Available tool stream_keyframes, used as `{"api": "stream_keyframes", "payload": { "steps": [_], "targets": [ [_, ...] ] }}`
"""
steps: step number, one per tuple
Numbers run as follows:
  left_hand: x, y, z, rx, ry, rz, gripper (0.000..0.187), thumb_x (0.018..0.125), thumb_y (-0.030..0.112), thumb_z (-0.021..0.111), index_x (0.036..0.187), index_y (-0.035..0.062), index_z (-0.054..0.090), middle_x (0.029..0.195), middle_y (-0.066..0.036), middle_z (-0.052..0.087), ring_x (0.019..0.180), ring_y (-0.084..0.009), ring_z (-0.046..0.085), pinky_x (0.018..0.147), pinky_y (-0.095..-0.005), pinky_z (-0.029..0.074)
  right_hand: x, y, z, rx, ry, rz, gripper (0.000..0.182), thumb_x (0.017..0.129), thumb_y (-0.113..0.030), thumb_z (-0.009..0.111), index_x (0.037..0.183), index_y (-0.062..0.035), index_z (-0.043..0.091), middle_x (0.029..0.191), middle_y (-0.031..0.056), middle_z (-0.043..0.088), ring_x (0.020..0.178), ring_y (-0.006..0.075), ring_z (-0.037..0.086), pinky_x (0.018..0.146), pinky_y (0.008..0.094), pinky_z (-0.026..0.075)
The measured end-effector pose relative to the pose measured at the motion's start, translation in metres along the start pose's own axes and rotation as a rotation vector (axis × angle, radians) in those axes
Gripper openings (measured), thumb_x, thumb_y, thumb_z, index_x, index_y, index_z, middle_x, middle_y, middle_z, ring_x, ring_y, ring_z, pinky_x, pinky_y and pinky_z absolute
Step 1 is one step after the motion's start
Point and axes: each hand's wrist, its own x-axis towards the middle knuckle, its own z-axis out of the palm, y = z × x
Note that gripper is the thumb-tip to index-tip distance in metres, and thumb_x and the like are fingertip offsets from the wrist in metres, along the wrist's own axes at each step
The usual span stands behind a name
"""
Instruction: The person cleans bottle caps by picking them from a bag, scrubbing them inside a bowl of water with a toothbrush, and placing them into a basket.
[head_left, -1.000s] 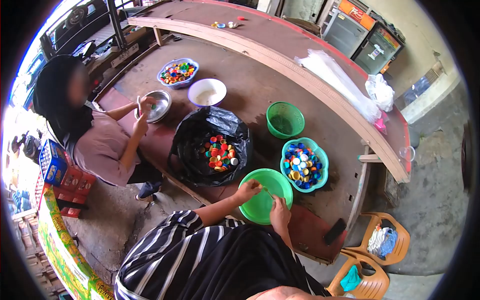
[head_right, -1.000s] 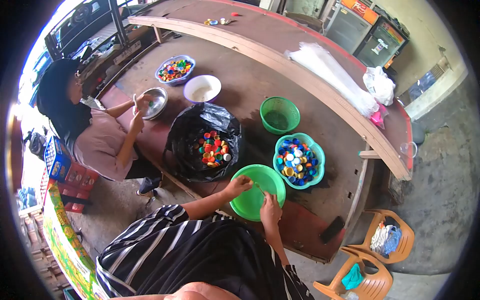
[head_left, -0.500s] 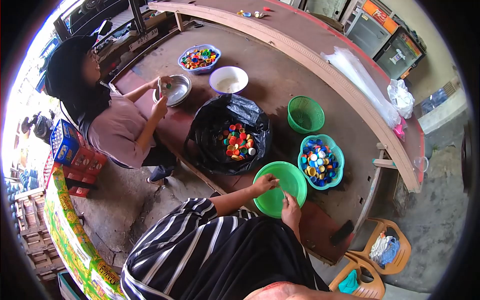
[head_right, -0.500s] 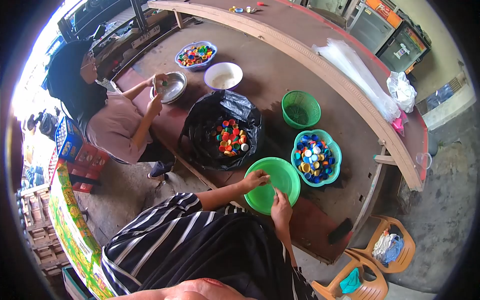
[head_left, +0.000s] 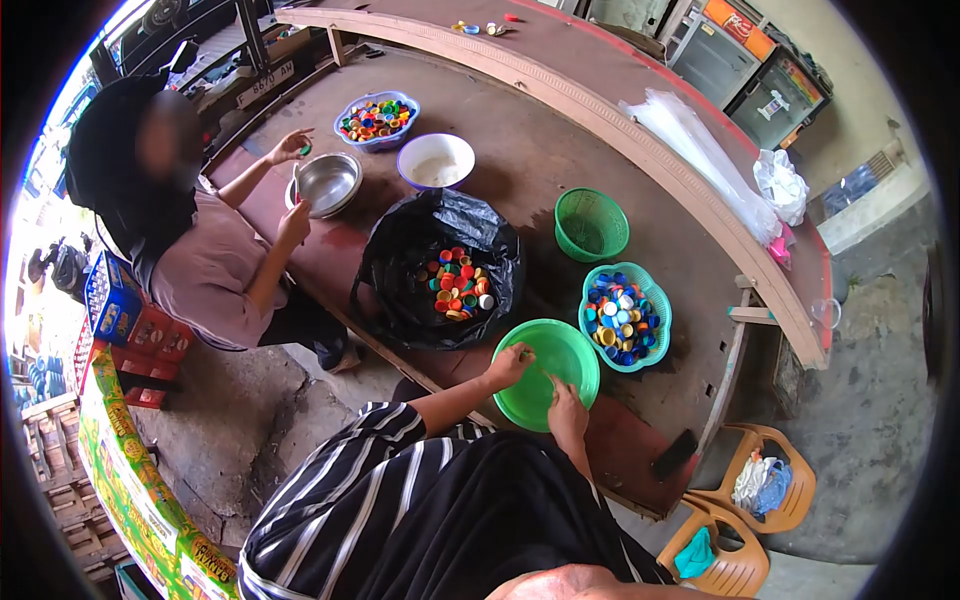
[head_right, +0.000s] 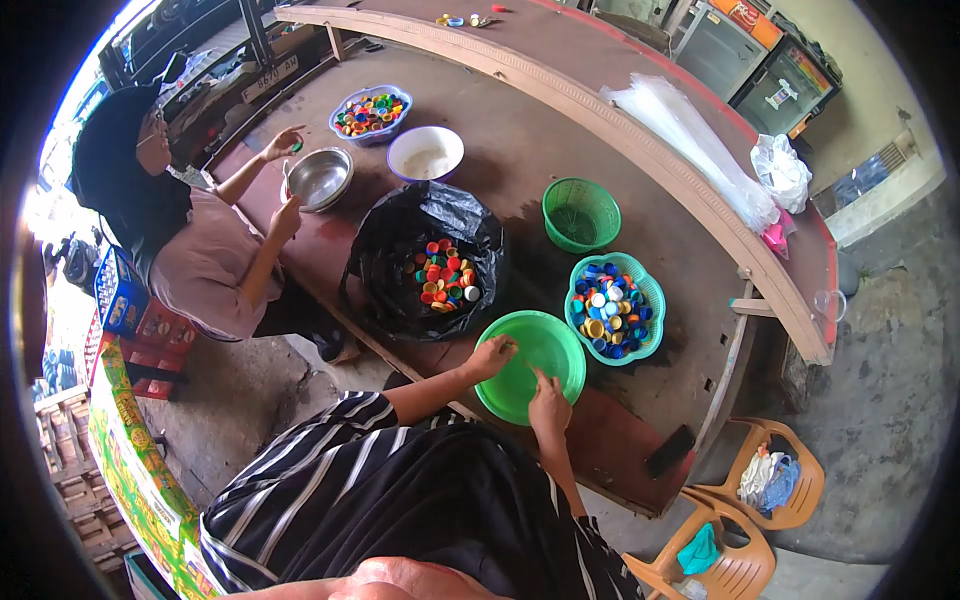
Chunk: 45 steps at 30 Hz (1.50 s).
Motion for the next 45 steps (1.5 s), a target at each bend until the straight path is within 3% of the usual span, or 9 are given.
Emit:
{"api": "stream_keyframes", "payload": {
  "steps": [2, 5, 11, 13, 16, 28, 31, 40, 45],
  "targets": [
    [-0.001, -0.008, 0.005, 0.015, 0.051, 0.088, 0.025, 0.086, 0.022, 0.064, 0.101, 0.0014, 0.061, 0.079, -0.019, 0.066, 0.073, -0.0318, 0.066, 0.066, -0.0399, 0.051, -0.001, -0.001, -0.004, 0.021, 0.040, 0.002, 0.038, 0.089, -0.010, 0.053, 0.124, -0.0210, 0.058, 0.109, 0.0096, 0.060, 0.086, 0.0340, 0.064, 0.070, 0.0459, 0.051],
    [0.000, -0.014, 0.009, 0.016, 0.040, 0.055, 0.027, 0.087, 0.023, 0.063, 0.102, 0.0013, 0.061, 0.079, -0.019, 0.066, 0.072, -0.0316, 0.066, 0.065, -0.0398, 0.051, 0.000, 0.005, -0.004, -0.023, -0.020, -0.027, 0.036, 0.089, -0.011, 0.053, 0.124, -0.0213, 0.058, 0.107, 0.0087, 0.060, 0.086, 0.0335, 0.063, 0.069, 0.0455, 0.051],
    [0.001, -0.004, 0.007, -0.197, -0.123, -0.139, 0.028, 0.088, 0.025, 0.062, 0.100, 0.0009, 0.064, 0.081, -0.017, 0.067, 0.072, -0.0289, 0.066, 0.065, -0.0372, 0.050, -0.012, -0.011, -0.024, 0.219, 0.070, -0.017, 0.031, 0.090, -0.014, 0.053, 0.120, -0.0204, 0.060, 0.106, 0.0085, 0.061, 0.091, 0.0326, 0.062, 0.074, 0.0431, 0.050],
    [0.001, -0.003, 0.011, -0.152, -0.153, -0.066, 0.026, 0.090, 0.022, 0.060, 0.103, -0.0002, 0.063, 0.084, -0.012, 0.067, 0.073, -0.0183, 0.064, 0.067, -0.0318, 0.050, -0.014, -0.007, -0.022, 0.290, 0.039, 0.014, 0.029, 0.091, -0.016, 0.054, 0.119, -0.0189, 0.061, 0.107, 0.0091, 0.062, 0.097, 0.0326, 0.060, 0.079, 0.0412, 0.048],
    [-0.006, 0.001, 0.010, -0.081, 0.015, 0.062, 0.025, 0.085, 0.023, 0.065, 0.099, 0.0021, 0.065, 0.083, -0.015, 0.067, 0.076, -0.0277, 0.065, 0.068, -0.0372, 0.050, -0.012, -0.009, -0.031, 0.269, -0.002, 0.041, 0.030, 0.090, -0.015, 0.055, 0.119, -0.0183, 0.062, 0.108, 0.0092, 0.062, 0.098, 0.0329, 0.060, 0.080, 0.0405, 0.048],
    [-0.019, 0.000, 0.004, -0.067, 0.083, 0.133, 0.021, 0.081, 0.014, 0.066, 0.098, 0.0022, 0.063, 0.091, -0.019, 0.063, 0.084, -0.0349, 0.062, 0.076, -0.0417, 0.050, -0.031, -0.013, -0.032, 0.147, -0.006, 0.053, 0.039, 0.089, -0.010, 0.054, 0.126, -0.0198, 0.056, 0.111, 0.0105, 0.056, 0.099, 0.0342, 0.059, 0.079, 0.0444, 0.049],
    [-0.014, -0.008, 0.005, -0.059, 0.089, 0.216, 0.021, 0.082, 0.014, 0.066, 0.099, 0.0016, 0.062, 0.089, -0.020, 0.063, 0.085, -0.0334, 0.062, 0.076, -0.0396, 0.050, -0.034, -0.013, -0.022, 0.183, 0.034, 0.024, 0.041, 0.089, -0.009, 0.053, 0.128, -0.0201, 0.055, 0.110, 0.0111, 0.056, 0.099, 0.0347, 0.059, 0.079, 0.0445, 0.049],
    [-0.018, -0.003, 0.009, -0.208, -0.002, 0.070, 0.025, 0.086, 0.020, 0.065, 0.099, -0.0012, 0.063, 0.084, -0.019, 0.063, 0.074, -0.0281, 0.063, 0.068, -0.0369, 0.050, -0.040, -0.040, -0.027, 0.162, 0.050, 0.059, 0.042, 0.091, -0.007, 0.051, 0.129, -0.0220, 0.054, 0.110, 0.0097, 0.056, 0.097, 0.0339, 0.059, 0.076, 0.0442, 0.049],
    [-0.020, 0.006, -0.004, -0.221, -0.179, 0.015, 0.028, 0.090, 0.022, 0.062, 0.106, -0.0015, 0.062, 0.084, -0.013, 0.066, 0.074, -0.0181, 0.062, 0.069, -0.0321, 0.049, -0.046, -0.044, -0.026, 0.179, 0.087, 0.102, 0.043, 0.091, -0.007, 0.050, 0.131, -0.0229, 0.053, 0.110, 0.0100, 0.056, 0.098, 0.0339, 0.059, 0.077, 0.0439, 0.049]
  ]
}}
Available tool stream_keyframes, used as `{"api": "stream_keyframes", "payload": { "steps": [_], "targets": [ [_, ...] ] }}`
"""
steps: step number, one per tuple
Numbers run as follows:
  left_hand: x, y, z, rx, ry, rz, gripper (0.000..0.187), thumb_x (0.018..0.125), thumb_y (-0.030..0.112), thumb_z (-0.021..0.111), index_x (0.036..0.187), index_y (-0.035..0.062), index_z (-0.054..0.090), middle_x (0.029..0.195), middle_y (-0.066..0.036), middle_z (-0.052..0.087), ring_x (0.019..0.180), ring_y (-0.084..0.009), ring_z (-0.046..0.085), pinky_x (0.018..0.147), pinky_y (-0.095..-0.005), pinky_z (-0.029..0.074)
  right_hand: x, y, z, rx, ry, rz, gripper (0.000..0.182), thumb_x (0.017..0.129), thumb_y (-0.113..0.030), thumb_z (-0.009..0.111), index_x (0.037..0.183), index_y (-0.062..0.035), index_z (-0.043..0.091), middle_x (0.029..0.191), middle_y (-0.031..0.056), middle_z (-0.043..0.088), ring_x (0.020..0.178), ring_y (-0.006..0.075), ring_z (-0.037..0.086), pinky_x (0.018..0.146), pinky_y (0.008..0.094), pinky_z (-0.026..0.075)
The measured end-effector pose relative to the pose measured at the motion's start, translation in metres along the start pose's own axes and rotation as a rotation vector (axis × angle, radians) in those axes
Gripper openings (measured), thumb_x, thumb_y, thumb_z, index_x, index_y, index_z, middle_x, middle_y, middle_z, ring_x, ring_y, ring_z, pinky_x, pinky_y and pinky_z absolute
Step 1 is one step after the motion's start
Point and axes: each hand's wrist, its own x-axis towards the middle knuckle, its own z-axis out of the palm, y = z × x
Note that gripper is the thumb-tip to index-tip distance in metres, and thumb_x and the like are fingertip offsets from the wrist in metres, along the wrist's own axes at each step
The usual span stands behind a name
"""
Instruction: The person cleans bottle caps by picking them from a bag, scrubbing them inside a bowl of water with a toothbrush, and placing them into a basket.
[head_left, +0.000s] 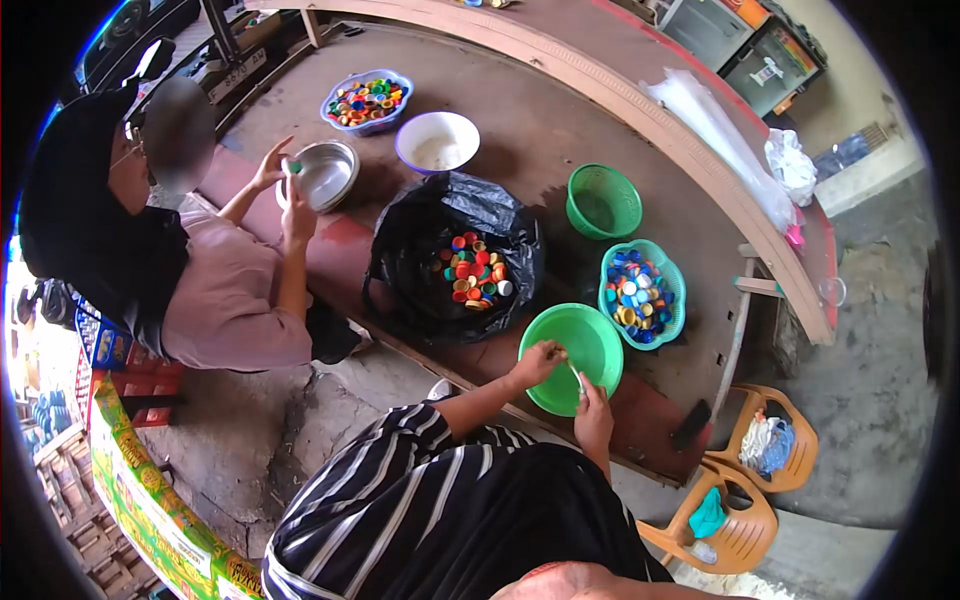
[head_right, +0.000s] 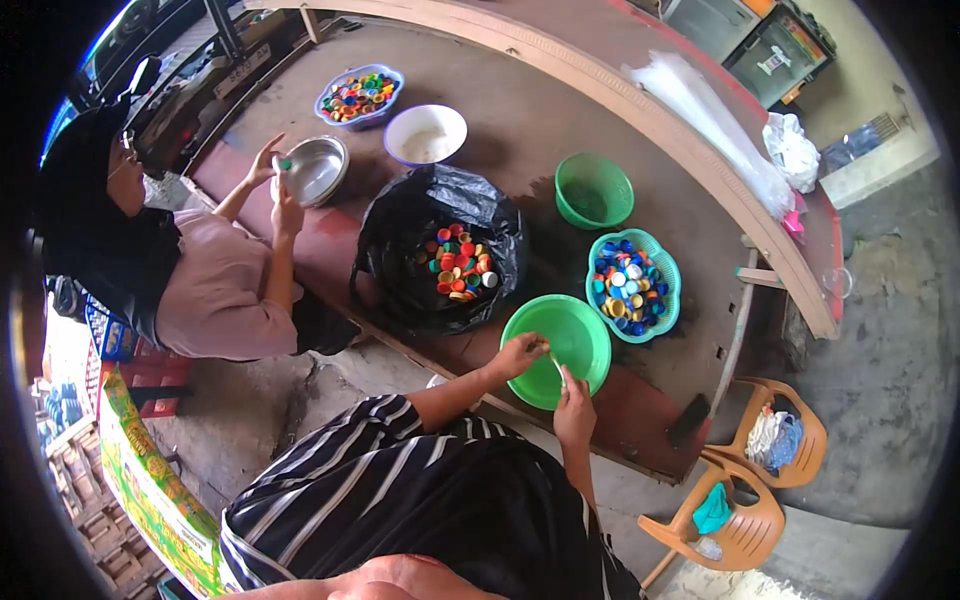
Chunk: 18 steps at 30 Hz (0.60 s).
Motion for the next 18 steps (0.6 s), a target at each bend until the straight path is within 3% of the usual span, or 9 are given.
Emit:
{"api": "stream_keyframes", "payload": {
  "steps": [3, 6, 10, 14, 18],
  "targets": [
    [0.001, 0.009, -0.003, -0.026, -0.103, -0.025, 0.028, 0.092, 0.024, 0.060, 0.105, -0.0003, 0.063, 0.078, -0.011, 0.066, 0.068, -0.0164, 0.062, 0.064, -0.0312, 0.049, -0.003, 0.007, 0.008, -0.021, 0.041, 0.034, 0.038, 0.092, -0.010, 0.049, 0.128, -0.0222, 0.055, 0.109, 0.0102, 0.057, 0.099, 0.0348, 0.059, 0.078, 0.0442, 0.049],
    [0.007, 0.009, -0.005, 0.040, -0.140, 0.059, 0.026, 0.088, 0.024, 0.062, 0.102, 0.0016, 0.065, 0.081, -0.014, 0.067, 0.072, -0.0232, 0.065, 0.066, -0.0362, 0.050, -0.010, 0.002, 0.007, 0.004, 0.062, 0.059, 0.034, 0.092, -0.013, 0.049, 0.125, -0.0208, 0.056, 0.110, 0.0109, 0.058, 0.099, 0.0353, 0.059, 0.079, 0.0450, 0.049],
    [0.014, 0.021, -0.003, -0.012, -0.275, -0.002, 0.028, 0.088, 0.026, 0.062, 0.102, 0.0008, 0.066, 0.082, -0.014, 0.069, 0.073, -0.0238, 0.067, 0.067, -0.0364, 0.051, -0.015, 0.001, 0.003, 0.039, 0.129, 0.097, 0.034, 0.091, -0.012, 0.051, 0.124, -0.0201, 0.057, 0.112, 0.0111, 0.058, 0.100, 0.0352, 0.059, 0.080, 0.0444, 0.048],
    [0.022, 0.025, -0.010, 0.028, -0.262, 0.081, 0.033, 0.090, 0.029, 0.061, 0.103, -0.0001, 0.066, 0.081, -0.013, 0.069, 0.070, -0.0206, 0.066, 0.065, -0.0339, 0.051, -0.014, 0.001, 0.002, 0.139, 0.128, 0.127, 0.033, 0.090, -0.012, 0.053, 0.121, -0.0194, 0.060, 0.111, 0.0111, 0.059, 0.100, 0.0349, 0.059, 0.082, 0.0430, 0.048],
    [0.030, 0.024, -0.015, -0.083, -0.342, -0.015, 0.033, 0.091, 0.032, 0.060, 0.100, 0.0001, 0.066, 0.076, -0.010, 0.067, 0.065, -0.0150, 0.063, 0.062, -0.0308, 0.050, -0.009, -0.006, 0.007, 0.158, 0.198, 0.181, 0.030, 0.090, -0.012, 0.055, 0.118, -0.0178, 0.063, 0.109, 0.0115, 0.061, 0.100, 0.0339, 0.059, 0.082, 0.0417, 0.048]
  ]
}}
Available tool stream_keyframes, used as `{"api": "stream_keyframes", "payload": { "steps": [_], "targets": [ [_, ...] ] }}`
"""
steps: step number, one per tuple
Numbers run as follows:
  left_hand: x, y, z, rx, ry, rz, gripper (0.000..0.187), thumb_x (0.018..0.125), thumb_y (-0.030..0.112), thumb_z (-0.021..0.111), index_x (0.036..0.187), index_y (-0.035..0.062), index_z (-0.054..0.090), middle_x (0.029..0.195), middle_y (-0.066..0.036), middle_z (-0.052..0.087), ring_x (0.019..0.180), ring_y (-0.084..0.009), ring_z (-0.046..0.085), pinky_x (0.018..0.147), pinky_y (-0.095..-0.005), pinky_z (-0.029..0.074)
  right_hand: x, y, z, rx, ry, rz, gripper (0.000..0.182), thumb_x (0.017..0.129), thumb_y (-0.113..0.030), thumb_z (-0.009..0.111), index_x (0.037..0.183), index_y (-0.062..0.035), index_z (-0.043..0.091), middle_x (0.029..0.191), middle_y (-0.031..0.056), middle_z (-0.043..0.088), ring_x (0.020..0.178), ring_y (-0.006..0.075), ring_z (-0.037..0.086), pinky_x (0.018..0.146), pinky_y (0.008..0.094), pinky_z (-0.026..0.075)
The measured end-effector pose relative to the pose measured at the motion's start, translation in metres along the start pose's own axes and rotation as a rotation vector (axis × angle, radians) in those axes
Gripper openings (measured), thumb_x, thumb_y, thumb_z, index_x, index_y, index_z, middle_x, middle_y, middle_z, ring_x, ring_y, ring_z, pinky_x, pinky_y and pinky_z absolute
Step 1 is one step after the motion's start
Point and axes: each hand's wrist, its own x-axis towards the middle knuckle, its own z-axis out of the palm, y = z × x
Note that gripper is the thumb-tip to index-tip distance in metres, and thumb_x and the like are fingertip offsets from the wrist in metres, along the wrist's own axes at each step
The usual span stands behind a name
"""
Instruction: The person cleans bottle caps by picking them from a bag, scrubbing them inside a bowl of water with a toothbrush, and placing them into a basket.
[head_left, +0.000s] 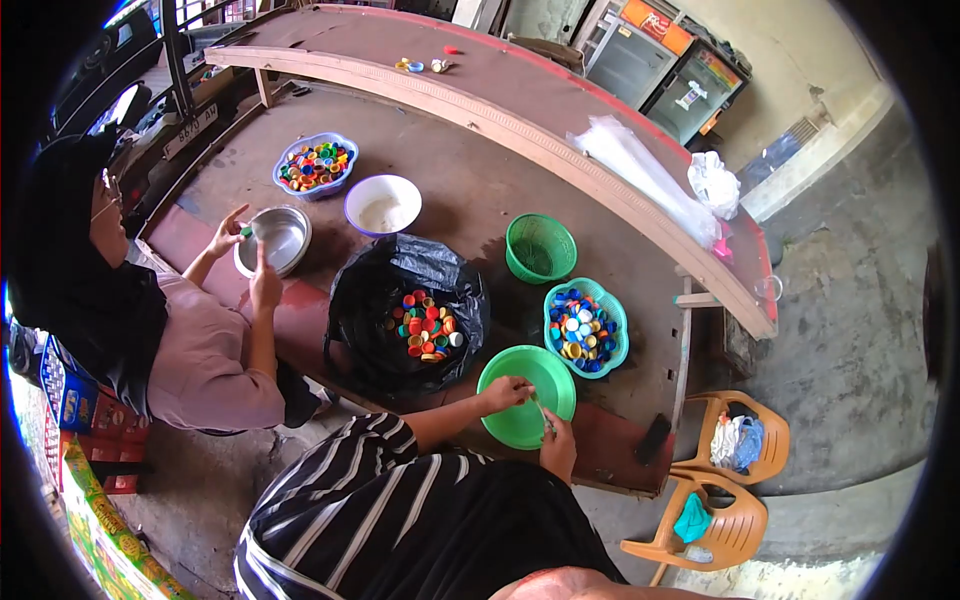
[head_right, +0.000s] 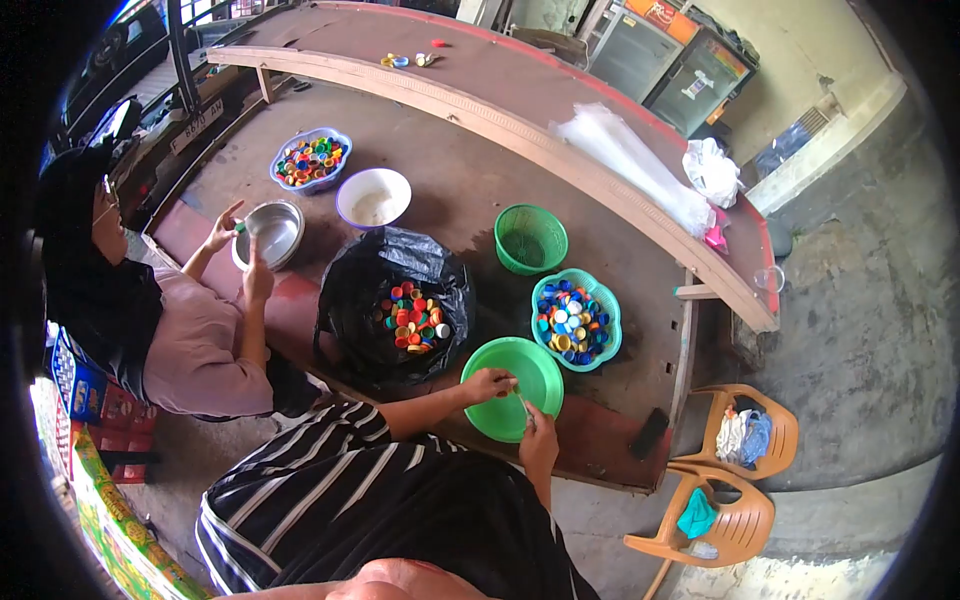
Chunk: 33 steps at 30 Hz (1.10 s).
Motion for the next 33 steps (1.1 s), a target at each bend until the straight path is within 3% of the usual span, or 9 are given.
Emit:
{"api": "stream_keyframes", "payload": {
  "steps": [3, 6, 12, 15, 21, 24, 27, 30, 33],
  "targets": [
    [0.001, 0.001, -0.009, 0.015, -0.020, 0.053, 0.034, 0.092, 0.033, 0.059, 0.099, 0.0004, 0.067, 0.074, -0.007, 0.066, 0.063, -0.0125, 0.061, 0.060, -0.0292, 0.049, 0.000, 0.005, 0.008, 0.034, 0.005, -0.055, 0.027, 0.087, -0.005, 0.056, 0.112, -0.0110, 0.066, 0.099, 0.0123, 0.063, 0.089, 0.0293, 0.063, 0.075, 0.0363, 0.049],
    [-0.003, 0.006, -0.022, 0.050, -0.051, -0.017, 0.037, 0.094, 0.034, 0.058, 0.100, -0.0012, 0.066, 0.077, -0.006, 0.064, 0.067, -0.0121, 0.060, 0.063, -0.0270, 0.050, -0.002, -0.006, 0.001, 0.015, -0.014, -0.088, 0.025, 0.088, -0.011, 0.057, 0.109, -0.0158, 0.068, 0.103, 0.0095, 0.064, 0.095, 0.0310, 0.061, 0.079, 0.0386, 0.049],
    [0.001, 0.012, -0.039, 0.062, -0.151, -0.048, 0.042, 0.095, 0.040, 0.056, 0.099, -0.0006, 0.066, 0.078, -0.006, 0.065, 0.070, -0.0127, 0.063, 0.064, -0.0269, 0.051, 0.005, -0.019, 0.005, -0.023, 0.112, -0.202, 0.023, 0.088, -0.011, 0.058, 0.109, -0.0129, 0.068, 0.104, 0.0094, 0.065, 0.094, 0.0304, 0.063, 0.078, 0.0375, 0.049],
    [0.000, 0.030, -0.049, 0.233, -0.089, 0.039, 0.045, 0.094, 0.043, 0.056, 0.098, -0.0006, 0.067, 0.076, -0.006, 0.065, 0.068, -0.0128, 0.063, 0.066, -0.0281, 0.052, 0.011, -0.018, 0.012, -0.026, 0.039, -0.141, 0.024, 0.089, -0.011, 0.057, 0.111, -0.0121, 0.067, 0.105, 0.0093, 0.065, 0.093, 0.0306, 0.063, 0.077, 0.0378, 0.049],
    [0.008, 0.038, -0.049, 0.169, -0.068, 0.066, 0.040, 0.091, 0.039, 0.060, 0.094, 0.0001, 0.067, 0.070, -0.008, 0.065, 0.063, -0.0148, 0.065, 0.061, -0.0303, 0.052, 0.017, -0.020, 0.021, 0.033, 0.134, -0.059, 0.026, 0.089, -0.011, 0.057, 0.113, -0.0126, 0.067, 0.103, 0.0104, 0.066, 0.089, 0.0306, 0.064, 0.074, 0.0370, 0.050],
    [0.010, 0.034, -0.049, 0.208, -0.109, 0.121, 0.038, 0.091, 0.038, 0.060, 0.100, 0.0014, 0.067, 0.076, -0.007, 0.066, 0.067, -0.0135, 0.064, 0.062, -0.0306, 0.051, 0.013, -0.029, 0.013, 0.125, 0.003, 0.143, 0.025, 0.090, -0.012, 0.056, 0.113, -0.0115, 0.066, 0.102, 0.0115, 0.066, 0.088, 0.0310, 0.064, 0.073, 0.0371, 0.050],
    [0.008, 0.032, -0.042, 0.141, -0.122, 0.026, 0.036, 0.092, 0.035, 0.060, 0.102, 0.0013, 0.066, 0.074, -0.007, 0.066, 0.064, -0.0136, 0.063, 0.061, -0.0305, 0.050, 0.012, -0.018, 0.012, 0.037, 0.089, -0.002, 0.024, 0.091, -0.013, 0.055, 0.113, -0.0100, 0.066, 0.101, 0.0123, 0.066, 0.085, 0.0303, 0.065, 0.072, 0.0371, 0.050],
    [0.011, 0.021, -0.039, 0.182, -0.136, 0.097, 0.035, 0.092, 0.034, 0.060, 0.102, 0.0010, 0.066, 0.076, -0.007, 0.067, 0.065, -0.0132, 0.063, 0.061, -0.0303, 0.051, 0.008, -0.001, 0.029, -0.021, 0.147, -0.063, 0.024, 0.092, -0.013, 0.055, 0.114, -0.0093, 0.065, 0.100, 0.0130, 0.066, 0.082, 0.0299, 0.065, 0.070, 0.0371, 0.050],
    [0.010, 0.009, -0.034, 0.103, -0.100, 0.168, 0.034, 0.090, 0.033, 0.062, 0.098, 0.0004, 0.065, 0.076, -0.010, 0.069, 0.064, -0.0158, 0.065, 0.060, -0.0319, 0.051, 0.002, -0.020, 0.022, 0.086, 0.034, 0.166, 0.024, 0.092, -0.015, 0.056, 0.114, -0.0090, 0.064, 0.100, 0.0142, 0.066, 0.087, 0.0340, 0.064, 0.074, 0.0399, 0.050]
  ]
}}
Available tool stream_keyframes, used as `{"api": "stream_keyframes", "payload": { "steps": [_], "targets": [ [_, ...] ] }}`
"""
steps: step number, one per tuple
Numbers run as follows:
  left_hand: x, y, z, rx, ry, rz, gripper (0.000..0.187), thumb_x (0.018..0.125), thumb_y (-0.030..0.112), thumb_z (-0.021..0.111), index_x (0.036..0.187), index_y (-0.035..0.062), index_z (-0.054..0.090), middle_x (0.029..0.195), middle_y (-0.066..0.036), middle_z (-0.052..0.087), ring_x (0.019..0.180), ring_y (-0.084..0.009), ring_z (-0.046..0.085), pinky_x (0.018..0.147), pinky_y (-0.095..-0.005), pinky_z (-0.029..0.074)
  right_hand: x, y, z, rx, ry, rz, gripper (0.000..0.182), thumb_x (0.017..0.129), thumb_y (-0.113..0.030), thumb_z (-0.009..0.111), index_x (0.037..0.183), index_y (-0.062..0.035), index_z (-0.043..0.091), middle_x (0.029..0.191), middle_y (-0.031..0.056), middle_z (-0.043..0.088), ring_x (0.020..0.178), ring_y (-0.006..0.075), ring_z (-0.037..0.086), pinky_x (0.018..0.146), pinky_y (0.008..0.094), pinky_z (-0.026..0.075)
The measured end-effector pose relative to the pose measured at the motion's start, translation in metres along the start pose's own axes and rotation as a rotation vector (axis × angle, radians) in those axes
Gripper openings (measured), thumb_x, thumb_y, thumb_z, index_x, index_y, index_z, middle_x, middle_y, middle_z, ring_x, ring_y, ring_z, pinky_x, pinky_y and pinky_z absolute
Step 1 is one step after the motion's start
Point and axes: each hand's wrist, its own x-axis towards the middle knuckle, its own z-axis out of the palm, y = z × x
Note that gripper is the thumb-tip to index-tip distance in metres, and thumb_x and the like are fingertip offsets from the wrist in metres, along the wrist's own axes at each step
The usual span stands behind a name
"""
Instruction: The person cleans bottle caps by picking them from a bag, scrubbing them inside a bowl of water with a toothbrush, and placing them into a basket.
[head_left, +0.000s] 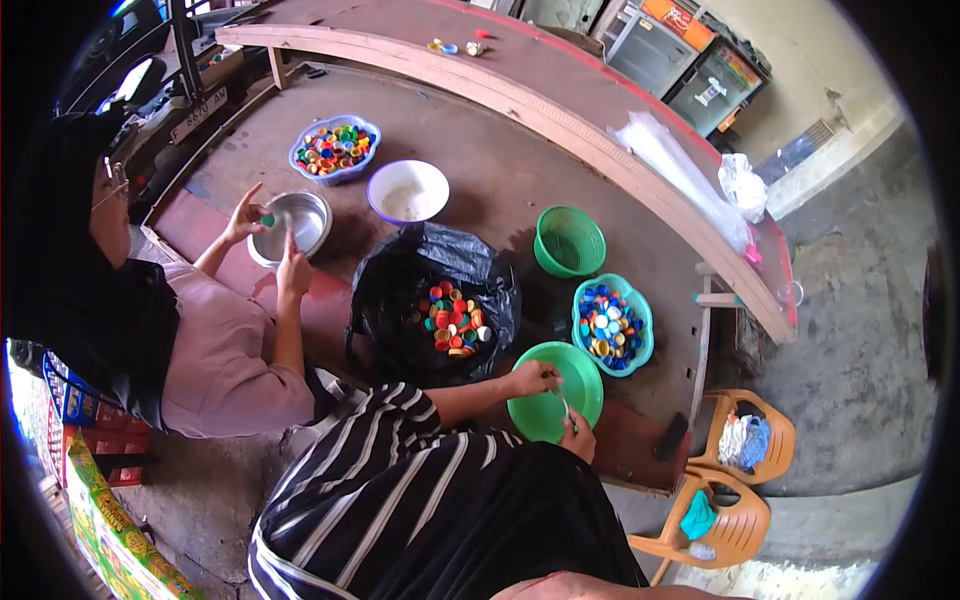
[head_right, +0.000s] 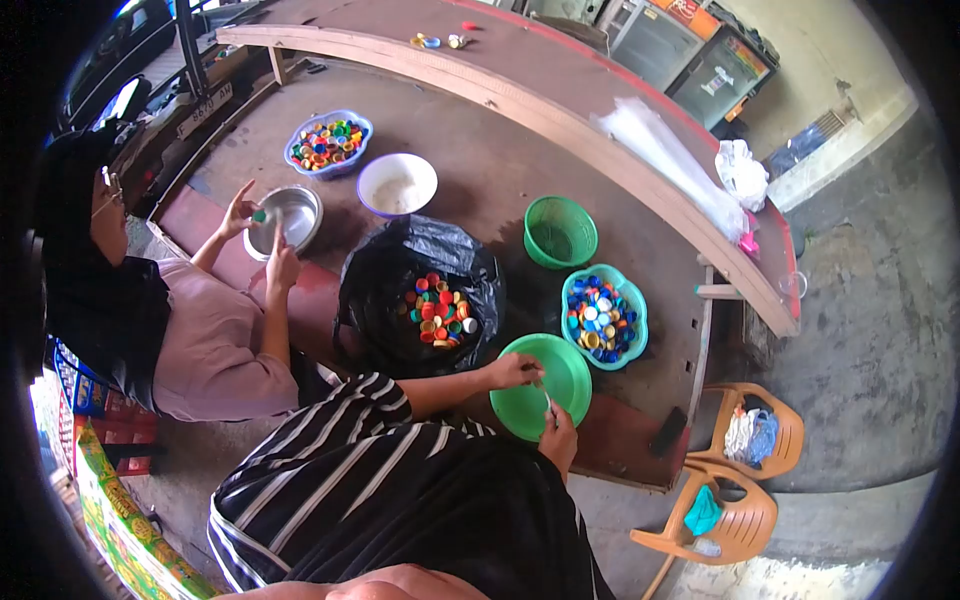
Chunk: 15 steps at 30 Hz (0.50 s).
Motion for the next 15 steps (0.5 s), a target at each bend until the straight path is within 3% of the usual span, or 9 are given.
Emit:
{"api": "stream_keyframes", "payload": {
  "steps": [1, 4, 7, 10, 13, 15],
  "targets": [
    [-0.002, 0.003, 0.001, -0.040, 0.018, -0.053, 0.034, 0.089, 0.033, 0.062, 0.098, 0.0002, 0.065, 0.078, -0.010, 0.069, 0.064, -0.0159, 0.065, 0.060, -0.0322, 0.051, -0.004, -0.009, -0.003, 0.061, -0.027, 0.092, 0.024, 0.092, -0.016, 0.056, 0.113, -0.0089, 0.064, 0.100, 0.0144, 0.066, 0.089, 0.0350, 0.063, 0.075, 0.0404, 0.049],
    [-0.004, 0.014, 0.004, -0.035, -0.029, -0.158, 0.032, 0.089, 0.031, 0.063, 0.099, -0.0003, 0.065, 0.081, -0.011, 0.070, 0.068, -0.0187, 0.066, 0.063, -0.0334, 0.052, -0.005, 0.005, 0.005, 0.052, 0.080, 0.046, 0.023, 0.091, -0.015, 0.057, 0.112, -0.0085, 0.065, 0.101, 0.0145, 0.066, 0.090, 0.0346, 0.064, 0.076, 0.0406, 0.049],
    [0.000, 0.001, 0.000, 0.148, -0.023, 0.052, 0.029, 0.087, 0.027, 0.064, 0.098, 0.0004, 0.065, 0.082, -0.013, 0.069, 0.073, -0.0243, 0.067, 0.068, -0.0348, 0.053, -0.001, 0.025, 0.017, -0.057, 0.065, -0.069, 0.023, 0.090, -0.015, 0.059, 0.112, -0.0092, 0.065, 0.100, 0.0144, 0.066, 0.089, 0.0323, 0.065, 0.075, 0.0397, 0.050],
    [0.001, -0.009, -0.005, 0.239, 0.145, 0.148, 0.027, 0.080, 0.023, 0.067, 0.097, 0.0016, 0.065, 0.082, -0.015, 0.068, 0.078, -0.0294, 0.067, 0.072, -0.0370, 0.053, 0.000, 0.019, 0.004, -0.092, 0.073, -0.061, 0.024, 0.090, -0.015, 0.059, 0.113, -0.0104, 0.065, 0.102, 0.0135, 0.066, 0.092, 0.0320, 0.064, 0.076, 0.0397, 0.050],
    [-0.004, -0.008, -0.009, 0.504, 0.175, 0.195, 0.036, 0.073, 0.020, 0.072, 0.102, 0.0018, 0.063, 0.080, -0.015, 0.066, 0.072, -0.0292, 0.066, 0.068, -0.0366, 0.053, 0.004, 0.024, 0.007, -0.004, 0.148, 0.002, 0.025, 0.090, -0.015, 0.060, 0.114, -0.0115, 0.064, 0.106, 0.0119, 0.065, 0.094, 0.0323, 0.064, 0.076, 0.0398, 0.050],
    [-0.009, 0.007, -0.009, 0.452, 0.113, 0.156, 0.042, 0.067, 0.018, 0.074, 0.104, 0.0015, 0.061, 0.080, -0.015, 0.066, 0.072, -0.0292, 0.066, 0.068, -0.0369, 0.053, 0.000, 0.014, 0.004, 0.008, 0.042, -0.031, 0.025, 0.090, -0.015, 0.060, 0.114, -0.0116, 0.065, 0.106, 0.0115, 0.065, 0.093, 0.0322, 0.064, 0.076, 0.0395, 0.050]
  ]
}}
